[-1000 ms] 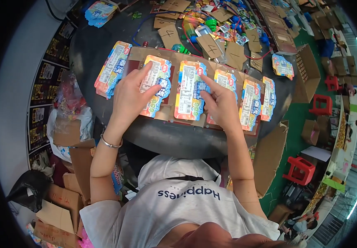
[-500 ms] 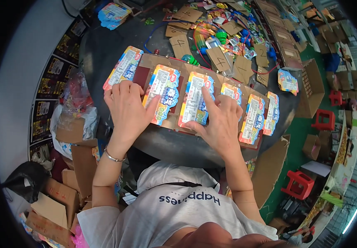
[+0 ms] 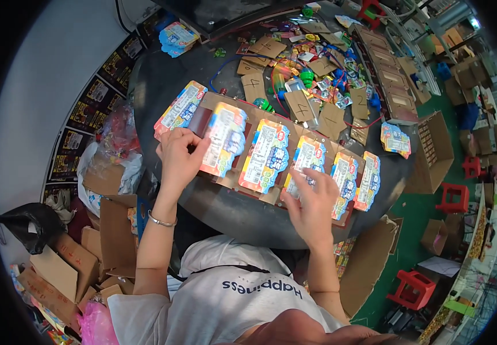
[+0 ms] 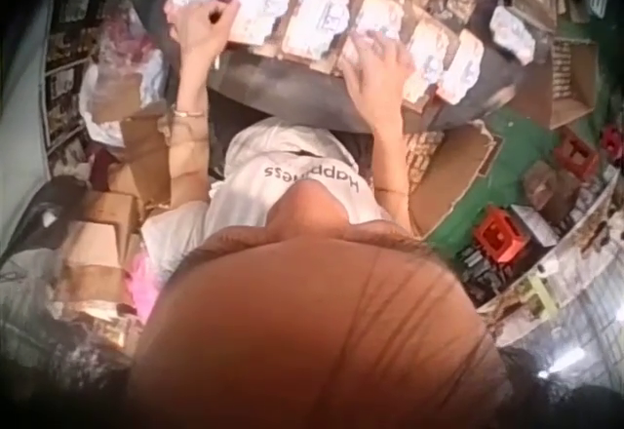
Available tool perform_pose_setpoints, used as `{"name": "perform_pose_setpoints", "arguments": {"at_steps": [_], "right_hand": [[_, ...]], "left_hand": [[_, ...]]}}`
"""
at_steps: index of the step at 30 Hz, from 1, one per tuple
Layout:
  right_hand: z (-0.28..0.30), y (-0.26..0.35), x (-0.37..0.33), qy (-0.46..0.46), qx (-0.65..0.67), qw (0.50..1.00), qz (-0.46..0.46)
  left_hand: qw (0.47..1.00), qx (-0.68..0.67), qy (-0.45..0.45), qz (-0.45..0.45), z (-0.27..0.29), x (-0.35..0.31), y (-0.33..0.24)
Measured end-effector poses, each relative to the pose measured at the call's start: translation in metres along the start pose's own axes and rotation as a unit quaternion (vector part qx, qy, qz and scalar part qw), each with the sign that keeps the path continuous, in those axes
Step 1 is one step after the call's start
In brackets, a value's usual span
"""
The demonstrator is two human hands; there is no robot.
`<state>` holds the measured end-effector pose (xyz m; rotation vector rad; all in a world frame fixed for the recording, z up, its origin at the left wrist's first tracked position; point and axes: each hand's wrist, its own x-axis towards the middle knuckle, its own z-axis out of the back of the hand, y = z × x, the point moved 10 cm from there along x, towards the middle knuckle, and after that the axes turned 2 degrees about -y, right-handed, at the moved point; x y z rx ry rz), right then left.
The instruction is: The person is packing small toy stickers into sets using a template jig on a rotating table and then placing them into a shipping box.
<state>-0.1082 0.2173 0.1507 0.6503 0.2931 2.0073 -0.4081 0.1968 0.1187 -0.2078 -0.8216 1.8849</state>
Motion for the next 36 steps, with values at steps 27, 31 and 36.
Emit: {"name": "perform_pose_setpoints", "arguments": {"at_steps": [27,31,36], "right_hand": [[-0.044,0.027,0.022,0.09,-0.109,0.99,0.01],[-0.043,0.028,0.031,0.112,-0.111,0.987,0.021],[-0.009,0.025,0.034,0.066,-0.087,0.993,0.042]], "left_hand": [[0.865,0.155,0.311,-0.362,-0.051,0.014,-0.038],[0.861,0.17,0.34,-0.337,-0.05,0.02,-0.047],[0.882,0.083,0.295,-0.359,-0.031,0.022,-0.075]]}}
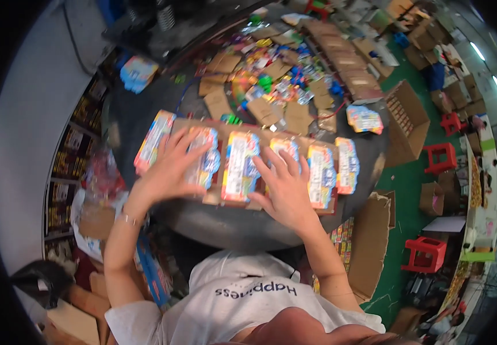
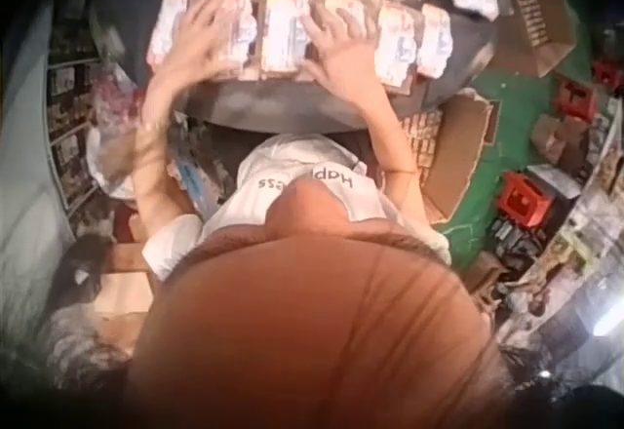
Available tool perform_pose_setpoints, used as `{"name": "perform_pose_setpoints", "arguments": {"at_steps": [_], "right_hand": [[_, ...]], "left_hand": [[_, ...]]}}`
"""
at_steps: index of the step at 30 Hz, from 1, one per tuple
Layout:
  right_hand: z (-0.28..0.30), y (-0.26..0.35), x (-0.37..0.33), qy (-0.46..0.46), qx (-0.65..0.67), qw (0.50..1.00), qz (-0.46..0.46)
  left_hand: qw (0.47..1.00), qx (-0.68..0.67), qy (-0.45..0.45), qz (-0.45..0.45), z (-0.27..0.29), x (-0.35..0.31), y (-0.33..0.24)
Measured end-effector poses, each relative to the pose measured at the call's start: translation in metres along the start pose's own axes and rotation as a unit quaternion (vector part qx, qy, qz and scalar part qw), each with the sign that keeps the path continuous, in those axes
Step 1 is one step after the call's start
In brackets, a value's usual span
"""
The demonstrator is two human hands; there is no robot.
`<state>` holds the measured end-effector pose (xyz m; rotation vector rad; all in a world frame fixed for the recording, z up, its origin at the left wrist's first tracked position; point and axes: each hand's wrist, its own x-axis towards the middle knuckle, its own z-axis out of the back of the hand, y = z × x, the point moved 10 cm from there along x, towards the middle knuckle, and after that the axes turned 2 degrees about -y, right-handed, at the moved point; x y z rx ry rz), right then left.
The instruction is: The person is packing small toy stickers into sets using a template jig on a rotating table and then placing them into a shipping box.
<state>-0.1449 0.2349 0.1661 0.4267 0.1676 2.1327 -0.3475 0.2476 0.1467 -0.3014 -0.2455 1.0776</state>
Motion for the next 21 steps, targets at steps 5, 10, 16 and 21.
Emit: {"name": "perform_pose_setpoints", "arguments": {"at_steps": [5,10,16,21], "right_hand": [[0.077,-0.167,-0.079,-0.258,-0.018,0.955,-0.143],[0.044,-0.438,-0.169,-0.199,-0.018,0.851,-0.485],[-0.054,-0.533,-0.19,-0.272,0.51,0.669,-0.468],[-0.05,-0.516,-0.218,-0.293,0.503,0.67,-0.46]], "left_hand": [[0.831,-0.557,0.012,0.017,-0.001,-0.086,-0.027],[0.695,-0.587,0.246,0.334,-0.136,-0.233,-0.022],[0.659,-0.622,0.044,0.421,-0.207,-0.261,-0.008],[0.554,-0.743,-0.175,0.333,-0.212,-0.191,-0.025]]}}
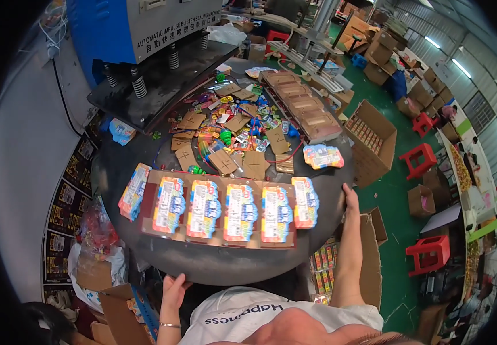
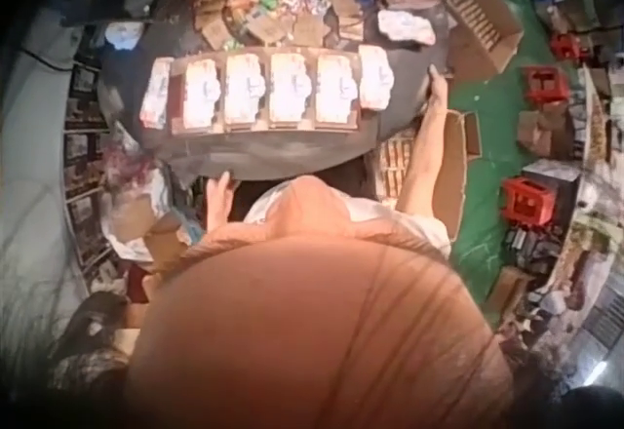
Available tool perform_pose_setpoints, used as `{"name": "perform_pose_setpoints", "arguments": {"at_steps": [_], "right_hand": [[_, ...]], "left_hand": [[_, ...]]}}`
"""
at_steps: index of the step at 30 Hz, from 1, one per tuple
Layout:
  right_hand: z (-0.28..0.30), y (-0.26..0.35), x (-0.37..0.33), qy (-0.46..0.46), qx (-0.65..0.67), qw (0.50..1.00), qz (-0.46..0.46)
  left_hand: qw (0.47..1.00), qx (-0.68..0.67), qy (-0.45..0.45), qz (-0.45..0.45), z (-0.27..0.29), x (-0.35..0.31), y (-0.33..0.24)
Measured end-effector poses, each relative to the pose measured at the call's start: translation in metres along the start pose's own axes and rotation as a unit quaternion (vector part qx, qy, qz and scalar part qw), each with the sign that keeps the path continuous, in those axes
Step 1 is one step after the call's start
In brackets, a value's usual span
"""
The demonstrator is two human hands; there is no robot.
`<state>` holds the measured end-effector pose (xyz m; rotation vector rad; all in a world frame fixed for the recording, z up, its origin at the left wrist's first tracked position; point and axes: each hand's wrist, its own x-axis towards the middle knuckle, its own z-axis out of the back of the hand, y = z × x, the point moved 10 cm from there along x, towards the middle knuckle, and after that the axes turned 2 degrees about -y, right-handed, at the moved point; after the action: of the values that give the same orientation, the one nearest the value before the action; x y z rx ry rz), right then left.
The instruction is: The person is packing small toy stickers into sets using a template jig on a rotating table and then placing them into a shipping box.
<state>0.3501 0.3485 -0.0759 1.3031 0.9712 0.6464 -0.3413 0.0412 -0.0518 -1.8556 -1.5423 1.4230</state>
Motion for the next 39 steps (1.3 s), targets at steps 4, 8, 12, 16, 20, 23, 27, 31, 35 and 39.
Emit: {"name": "perform_pose_setpoints", "arguments": {"at_steps": [4,8,12,16,20,23,27,31,35,39], "right_hand": [[0.048,-0.069,-0.071,-0.09,0.075,0.993,-0.022],[-0.033,-0.065,-0.249,-0.059,0.21,0.971,-0.093],[-0.075,-0.087,-0.343,0.134,0.299,0.904,-0.275],[-0.027,-0.065,-0.223,0.06,0.389,0.906,-0.156],[0.018,-0.054,-0.092,0.063,0.309,0.933,-0.171],[0.013,-0.075,-0.1,0.046,0.23,0.969,-0.077],[-0.036,-0.086,-0.247,-0.185,0.124,0.975,-0.013],[-0.07,-0.044,-0.293,-0.189,0.204,0.961,-0.005],[-0.066,-0.06,-0.303,-0.151,0.192,0.97,-0.013],[-0.069,-0.069,-0.311,-0.147,0.208,0.967,-0.024]], "left_hand": [[0.973,-0.194,-0.1,-0.074,0.004,0.031,-0.002],[0.96,-0.232,-0.107,-0.11,-0.054,-0.011,0.007],[0.987,-0.135,0.021,0.083,-0.165,-0.034,0.152],[0.97,-0.189,-0.095,-0.119,-0.171,-0.001,0.099],[0.911,-0.123,-0.347,-0.185,-0.037,0.063,0.01],[0.9,0.067,-0.375,-0.213,0.114,0.103,-0.09],[0.933,0.119,-0.311,-0.138,0.191,0.165,-0.205],[0.937,0.179,-0.249,-0.165,0.273,0.228,-0.246],[0.849,0.369,-0.354,-0.135,0.269,0.222,-0.271],[0.526,0.683,-0.377,-0.339,0.075,0.157,-0.313]]}}
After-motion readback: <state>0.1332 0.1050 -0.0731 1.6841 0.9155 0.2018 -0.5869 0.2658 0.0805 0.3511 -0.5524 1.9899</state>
